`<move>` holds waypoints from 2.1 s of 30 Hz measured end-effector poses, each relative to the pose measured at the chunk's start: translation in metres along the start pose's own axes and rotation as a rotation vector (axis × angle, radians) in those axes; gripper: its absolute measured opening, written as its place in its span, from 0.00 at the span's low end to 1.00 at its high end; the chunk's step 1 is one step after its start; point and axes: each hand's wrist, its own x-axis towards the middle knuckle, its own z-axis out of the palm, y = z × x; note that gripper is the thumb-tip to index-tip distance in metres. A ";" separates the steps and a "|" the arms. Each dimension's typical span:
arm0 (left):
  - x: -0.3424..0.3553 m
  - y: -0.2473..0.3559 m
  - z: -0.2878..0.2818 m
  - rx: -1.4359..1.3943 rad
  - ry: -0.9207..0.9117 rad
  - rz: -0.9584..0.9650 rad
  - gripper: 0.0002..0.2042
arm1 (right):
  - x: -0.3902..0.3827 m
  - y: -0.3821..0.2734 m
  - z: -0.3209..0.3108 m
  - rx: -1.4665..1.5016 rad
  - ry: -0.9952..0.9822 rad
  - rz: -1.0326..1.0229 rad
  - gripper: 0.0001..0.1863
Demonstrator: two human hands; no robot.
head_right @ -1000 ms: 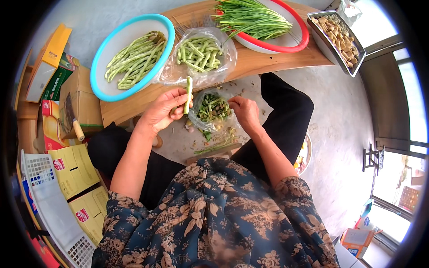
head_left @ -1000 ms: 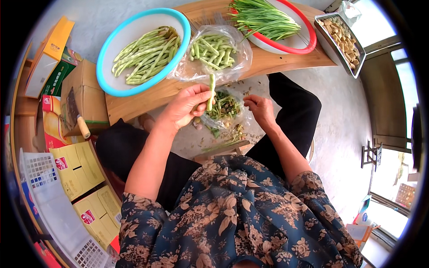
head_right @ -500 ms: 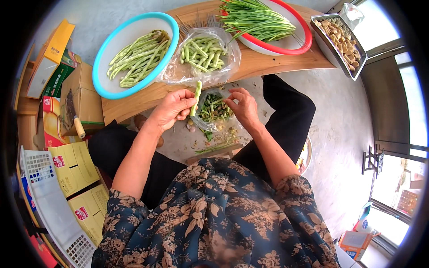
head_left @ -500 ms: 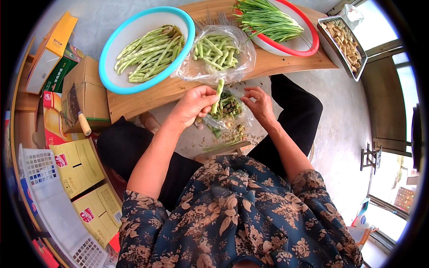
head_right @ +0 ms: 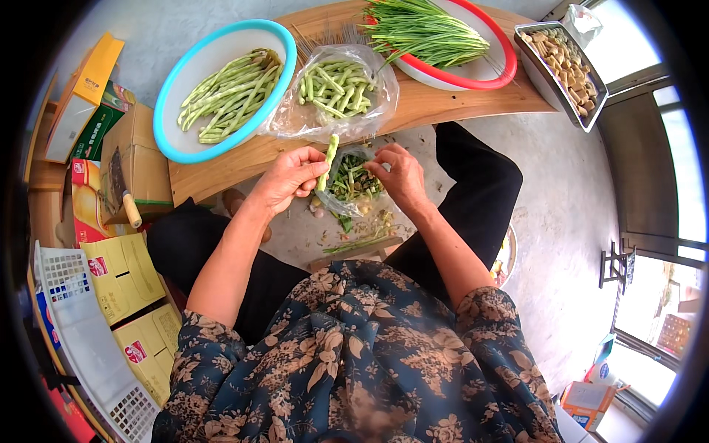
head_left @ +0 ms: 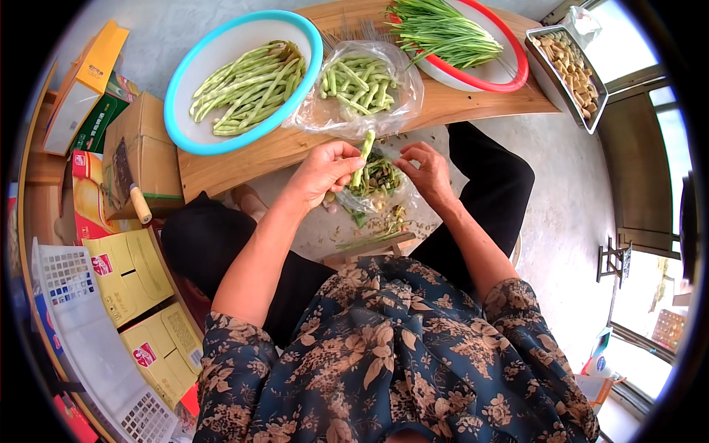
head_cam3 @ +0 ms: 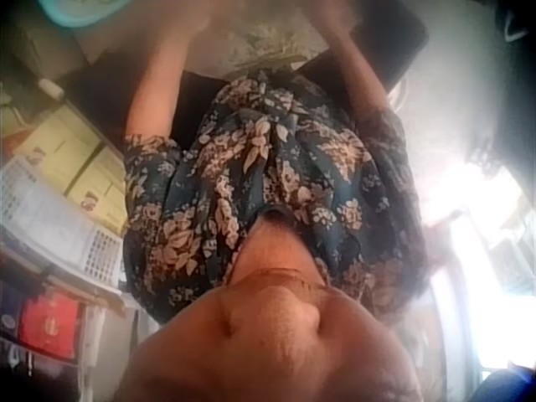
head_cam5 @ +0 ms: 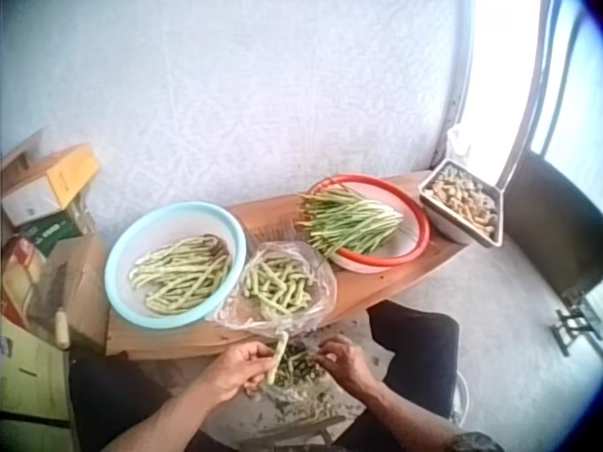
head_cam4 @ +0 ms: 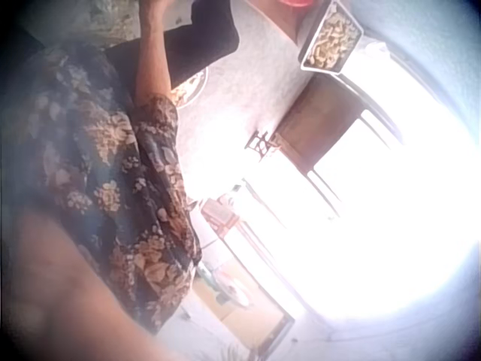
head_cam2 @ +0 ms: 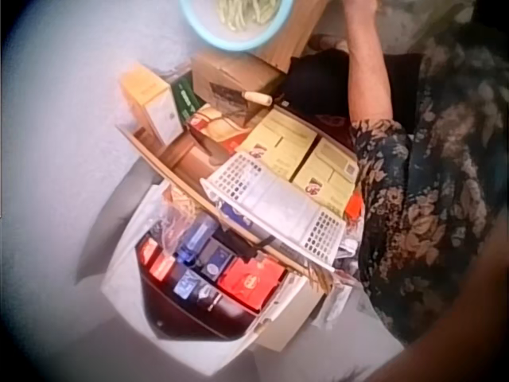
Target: The person picks up green beans from a tray, removes the ends by hand, and places the cleaned beans into a plastic bag.
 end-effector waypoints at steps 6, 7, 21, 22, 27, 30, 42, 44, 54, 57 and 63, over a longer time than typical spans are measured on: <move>0.003 -0.002 -0.003 -0.121 -0.050 -0.029 0.07 | -0.001 0.003 0.006 0.061 0.018 -0.049 0.05; 0.003 -0.002 -0.004 -0.182 -0.085 -0.032 0.07 | -0.001 -0.001 0.005 0.066 0.025 -0.056 0.05; 0.003 -0.007 0.009 0.147 -0.031 0.008 0.10 | 0.012 -0.053 -0.010 0.714 -0.177 0.130 0.10; 0.003 -0.008 0.009 0.185 0.002 -0.009 0.09 | 0.012 -0.056 -0.010 0.716 -0.179 0.129 0.10; 0.002 -0.008 0.016 0.130 0.047 0.137 0.08 | 0.003 -0.069 -0.006 0.832 -0.037 0.165 0.07; 0.001 -0.009 0.021 -0.033 0.067 0.170 0.07 | -0.006 -0.078 0.004 1.072 0.102 0.201 0.07; 0.001 -0.002 0.020 -0.261 0.069 0.156 0.08 | -0.009 -0.078 0.005 1.376 0.115 0.289 0.07; 0.002 -0.001 0.019 -0.257 0.072 0.153 0.08 | -0.007 -0.072 0.000 1.365 0.114 0.263 0.07; 0.001 0.003 0.016 -0.111 -0.090 -0.009 0.10 | 0.006 -0.070 -0.026 0.865 -0.227 0.281 0.10; 0.009 -0.003 0.018 -0.203 -0.065 -0.017 0.09 | 0.010 -0.071 -0.018 0.832 -0.153 0.211 0.15; 0.090 0.032 -0.014 -0.442 0.015 0.030 0.15 | 0.010 -0.063 -0.027 0.900 0.006 0.224 0.17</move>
